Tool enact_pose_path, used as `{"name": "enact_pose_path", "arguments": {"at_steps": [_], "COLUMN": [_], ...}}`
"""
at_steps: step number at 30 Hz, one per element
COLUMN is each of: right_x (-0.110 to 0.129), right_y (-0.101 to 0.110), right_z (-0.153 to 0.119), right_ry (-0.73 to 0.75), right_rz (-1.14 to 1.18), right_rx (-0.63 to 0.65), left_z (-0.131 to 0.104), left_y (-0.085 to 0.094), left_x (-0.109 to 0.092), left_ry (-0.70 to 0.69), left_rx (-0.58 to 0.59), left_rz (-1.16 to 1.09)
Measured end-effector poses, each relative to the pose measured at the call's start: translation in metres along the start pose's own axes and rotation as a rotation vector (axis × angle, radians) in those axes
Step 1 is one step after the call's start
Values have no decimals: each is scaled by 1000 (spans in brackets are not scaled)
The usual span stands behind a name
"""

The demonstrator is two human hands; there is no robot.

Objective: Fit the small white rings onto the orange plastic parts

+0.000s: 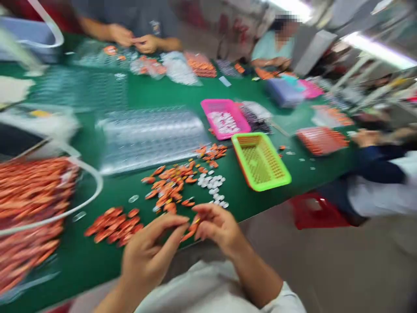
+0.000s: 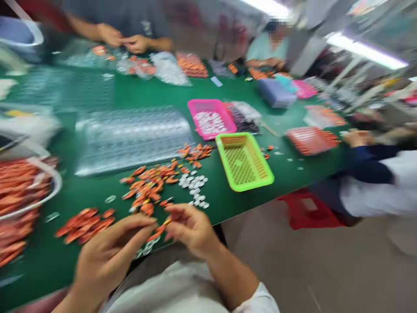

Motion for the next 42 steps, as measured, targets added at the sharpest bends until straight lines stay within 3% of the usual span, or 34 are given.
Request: {"name": "enact_pose_path", "arguments": {"at_steps": [6, 12, 20, 23, 27, 33, 38, 42], "right_x": [-5, -7, -13, -13, -12, -13, -15, -1], "right_y": [8, -1, 2, 3, 11, 18, 22, 19], "right_z": [4, 8, 13, 11, 11, 16, 19, 17], "right_ry": [14, -31, -97, -128, -141, -151, -51, 103], "right_rz": [-4, 53, 31, -10, -110, -190, -214, -345], "right_rx": [66, 22, -42, -71, -94, -45, -56, -23], "left_z": [10, 9, 11, 10, 10, 10, 8, 8], "left_y": [-6, -5, -9, -8, -9, -8, -8, -9], "left_x": [7, 13, 21, 19, 8, 3, 6, 9], "left_ry": [139, 179, 242, 210, 60, -92, -151, -73], "left_rx": [7, 12, 24, -8, -24, -101, -89, -29], "left_rz": [-136, -184, -222, -172, -133, -162, -155, -140]}}
Point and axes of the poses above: each hand's wrist, its own z-axis towards the middle knuckle, its own y-axis out of the back of the hand, x = y × z, the point moved 7 cm from there along z, towards the middle knuckle, and after that the axes turned 15 degrees about y, right-handed, at the moved point
